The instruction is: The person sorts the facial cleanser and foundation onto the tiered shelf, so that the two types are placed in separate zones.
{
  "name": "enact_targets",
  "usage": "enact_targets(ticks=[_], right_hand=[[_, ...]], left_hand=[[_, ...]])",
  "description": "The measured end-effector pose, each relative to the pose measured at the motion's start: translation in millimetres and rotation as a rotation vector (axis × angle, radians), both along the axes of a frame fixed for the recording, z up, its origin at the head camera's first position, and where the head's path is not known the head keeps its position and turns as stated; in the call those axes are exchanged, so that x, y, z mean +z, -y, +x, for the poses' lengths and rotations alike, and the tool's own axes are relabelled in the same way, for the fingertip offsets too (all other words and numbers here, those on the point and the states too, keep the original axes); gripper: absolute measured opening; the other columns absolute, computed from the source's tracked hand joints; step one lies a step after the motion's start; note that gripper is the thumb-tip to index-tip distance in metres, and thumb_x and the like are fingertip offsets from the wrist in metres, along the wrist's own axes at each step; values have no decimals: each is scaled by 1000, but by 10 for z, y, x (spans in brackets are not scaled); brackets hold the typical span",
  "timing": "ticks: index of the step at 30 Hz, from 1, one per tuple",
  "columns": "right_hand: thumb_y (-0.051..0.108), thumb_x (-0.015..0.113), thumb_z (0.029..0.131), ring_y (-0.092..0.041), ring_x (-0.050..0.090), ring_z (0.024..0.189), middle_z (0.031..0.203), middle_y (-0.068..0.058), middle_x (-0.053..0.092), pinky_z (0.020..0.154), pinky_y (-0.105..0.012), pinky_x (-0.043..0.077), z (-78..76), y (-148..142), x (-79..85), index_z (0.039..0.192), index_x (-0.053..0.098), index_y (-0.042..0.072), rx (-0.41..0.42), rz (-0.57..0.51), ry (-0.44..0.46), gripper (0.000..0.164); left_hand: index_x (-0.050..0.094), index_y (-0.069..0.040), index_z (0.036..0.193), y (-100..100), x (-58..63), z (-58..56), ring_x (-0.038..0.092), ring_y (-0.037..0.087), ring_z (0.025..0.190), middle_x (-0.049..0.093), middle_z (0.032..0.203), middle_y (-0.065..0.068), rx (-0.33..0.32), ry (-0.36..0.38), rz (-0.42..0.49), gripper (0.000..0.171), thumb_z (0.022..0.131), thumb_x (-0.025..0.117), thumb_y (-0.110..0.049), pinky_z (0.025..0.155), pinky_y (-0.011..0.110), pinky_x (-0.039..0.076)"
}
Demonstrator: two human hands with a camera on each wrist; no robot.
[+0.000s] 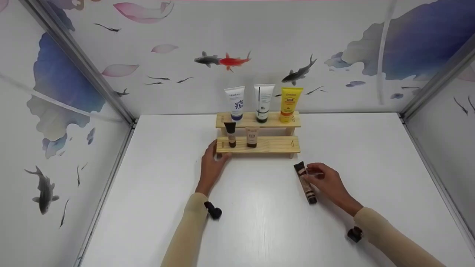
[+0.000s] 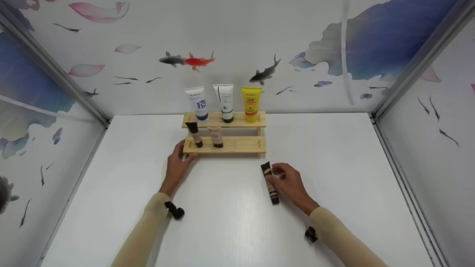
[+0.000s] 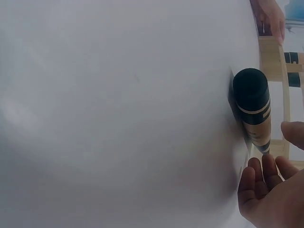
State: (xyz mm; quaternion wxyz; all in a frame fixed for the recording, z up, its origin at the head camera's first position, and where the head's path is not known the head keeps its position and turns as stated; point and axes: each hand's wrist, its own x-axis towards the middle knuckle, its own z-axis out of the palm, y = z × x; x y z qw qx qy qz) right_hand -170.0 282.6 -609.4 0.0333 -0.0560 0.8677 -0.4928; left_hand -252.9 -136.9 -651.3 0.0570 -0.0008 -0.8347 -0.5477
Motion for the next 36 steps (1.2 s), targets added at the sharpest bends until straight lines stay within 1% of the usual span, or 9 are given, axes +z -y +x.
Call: enact_targets(ticks=[4, 9, 13, 15, 18, 23, 25, 31, 36], right_hand=[[28, 82, 103, -31, 68, 120, 128, -15, 75, 94, -17, 54, 17, -5, -32, 140, 68, 1, -11, 25, 3, 48], [29, 83, 103, -28, 67, 114, 126, -15, 75, 90, -16, 54, 35, -23, -63, 141, 68, 0, -20, 34, 11, 50], [31, 83, 103, -26, 65, 110, 126, -13, 74, 89, -18, 53, 46, -38, -88, 144, 67, 1, -2, 41, 28, 53], [31, 83, 103, -25, 65, 112, 126, -12, 74, 90, -19, 53, 49, -48, -101, 145, 66, 2, 15, 54, 22, 54], [28, 83, 103, -25, 65, 113, 126, -11, 73, 91, -20, 53, 51, -61, -118, 146, 66, 2, 38, 68, 0, 53], [15, 85, 100, -25, 64, 110, 121, -9, 72, 89, -20, 52, 46, -79, -141, 146, 66, 1, 76, 70, -53, 52], [13, 86, 99, -25, 63, 108, 120, -9, 72, 88, -21, 52, 46, -82, -147, 146, 66, 0, 86, 68, -70, 52], [16, 86, 99, -24, 60, 104, 117, -7, 70, 85, -22, 49, 50, -79, -165, 143, 68, 2, 82, 56, -77, 50], [17, 86, 100, -24, 60, 101, 114, -7, 70, 82, -22, 49, 44, -73, -191, 140, 70, 2, 77, 47, -103, 46]], left_hand=[[39, -4, 169, 0, -6, -5, 45, 33, 157, 47, 170, 16, 2, 0, -2, 88, 102, 80, -46, 130, 44, 39], [40, -5, 169, 0, -3, -8, 45, 33, 157, 48, 169, 16, 5, 1, 8, 88, 102, 81, -45, 131, 45, 38], [41, -5, 169, 3, -4, -4, 45, 33, 157, 49, 169, 16, 3, -3, 16, 88, 101, 82, -44, 130, 46, 38], [41, -5, 169, 2, -2, -2, 45, 32, 158, 48, 169, 16, 3, -3, 18, 88, 101, 82, -44, 130, 46, 38], [40, -5, 169, 0, 6, 2, 44, 32, 158, 48, 169, 16, 2, -1, 17, 87, 102, 81, -44, 131, 44, 38], [40, -6, 169, -1, 10, 0, 44, 30, 158, 47, 170, 15, 5, 4, 13, 86, 103, 81, -43, 131, 43, 37], [40, -7, 169, -3, 10, -2, 43, 30, 159, 47, 170, 14, 8, 9, 13, 85, 103, 81, -42, 132, 43, 36], [41, -7, 169, -9, 14, -9, 43, 31, 158, 49, 169, 15, 20, 15, -7, 86, 102, 81, -43, 132, 45, 35], [42, -6, 168, -1, -3, -9, 46, 32, 156, 50, 167, 16, 15, 2, -1, 86, 102, 82, -43, 131, 45, 38]])
